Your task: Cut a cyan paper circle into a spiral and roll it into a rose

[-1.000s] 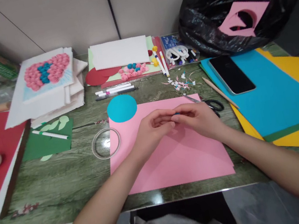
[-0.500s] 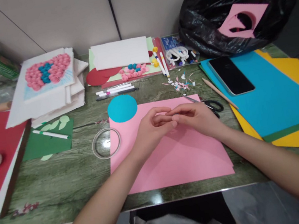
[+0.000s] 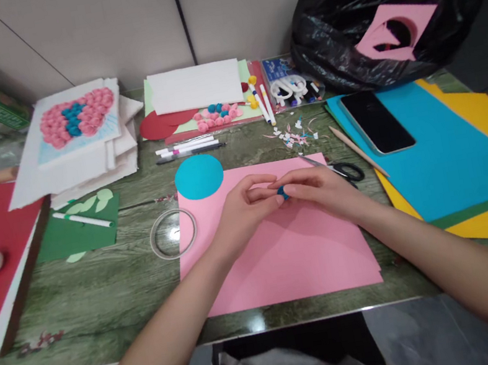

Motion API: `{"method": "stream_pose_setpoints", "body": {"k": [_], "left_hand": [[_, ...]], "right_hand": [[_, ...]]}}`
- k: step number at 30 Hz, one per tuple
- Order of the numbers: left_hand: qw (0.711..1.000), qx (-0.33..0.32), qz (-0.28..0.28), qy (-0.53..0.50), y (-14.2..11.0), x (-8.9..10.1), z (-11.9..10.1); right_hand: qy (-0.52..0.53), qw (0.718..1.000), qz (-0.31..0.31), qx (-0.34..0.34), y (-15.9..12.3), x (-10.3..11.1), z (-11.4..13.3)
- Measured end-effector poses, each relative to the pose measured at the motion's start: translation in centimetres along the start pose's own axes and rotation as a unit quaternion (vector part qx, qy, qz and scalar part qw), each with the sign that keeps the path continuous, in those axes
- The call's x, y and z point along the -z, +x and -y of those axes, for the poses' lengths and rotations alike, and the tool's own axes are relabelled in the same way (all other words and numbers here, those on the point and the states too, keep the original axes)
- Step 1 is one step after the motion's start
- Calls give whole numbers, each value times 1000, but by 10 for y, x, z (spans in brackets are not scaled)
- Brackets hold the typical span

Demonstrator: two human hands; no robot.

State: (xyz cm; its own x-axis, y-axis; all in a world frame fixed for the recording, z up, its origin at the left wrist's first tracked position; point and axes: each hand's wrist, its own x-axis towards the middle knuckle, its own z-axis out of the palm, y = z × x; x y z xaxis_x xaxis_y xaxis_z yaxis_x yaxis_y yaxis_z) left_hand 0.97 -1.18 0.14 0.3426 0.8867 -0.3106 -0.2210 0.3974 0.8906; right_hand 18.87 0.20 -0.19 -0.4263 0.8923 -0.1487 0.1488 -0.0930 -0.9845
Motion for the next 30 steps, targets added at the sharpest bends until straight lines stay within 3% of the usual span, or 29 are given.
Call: {"method": "stream_pose_setpoints", "body": {"k": [9, 18, 26, 30], "left_hand": [[999, -16, -34, -11, 3, 3, 6], [998, -24, -46, 44, 2, 1, 3], [999, -12, -38, -19, 2, 1, 6], [999, -29, -38, -10, 2, 0, 7]], "right_hand": [[84, 996, 22, -37, 1, 0, -1], [74, 997, 13, -33, 0, -3, 3], [-7, 999, -40, 1, 2, -5, 0], [15, 999, -44, -8, 2, -6, -1]]}}
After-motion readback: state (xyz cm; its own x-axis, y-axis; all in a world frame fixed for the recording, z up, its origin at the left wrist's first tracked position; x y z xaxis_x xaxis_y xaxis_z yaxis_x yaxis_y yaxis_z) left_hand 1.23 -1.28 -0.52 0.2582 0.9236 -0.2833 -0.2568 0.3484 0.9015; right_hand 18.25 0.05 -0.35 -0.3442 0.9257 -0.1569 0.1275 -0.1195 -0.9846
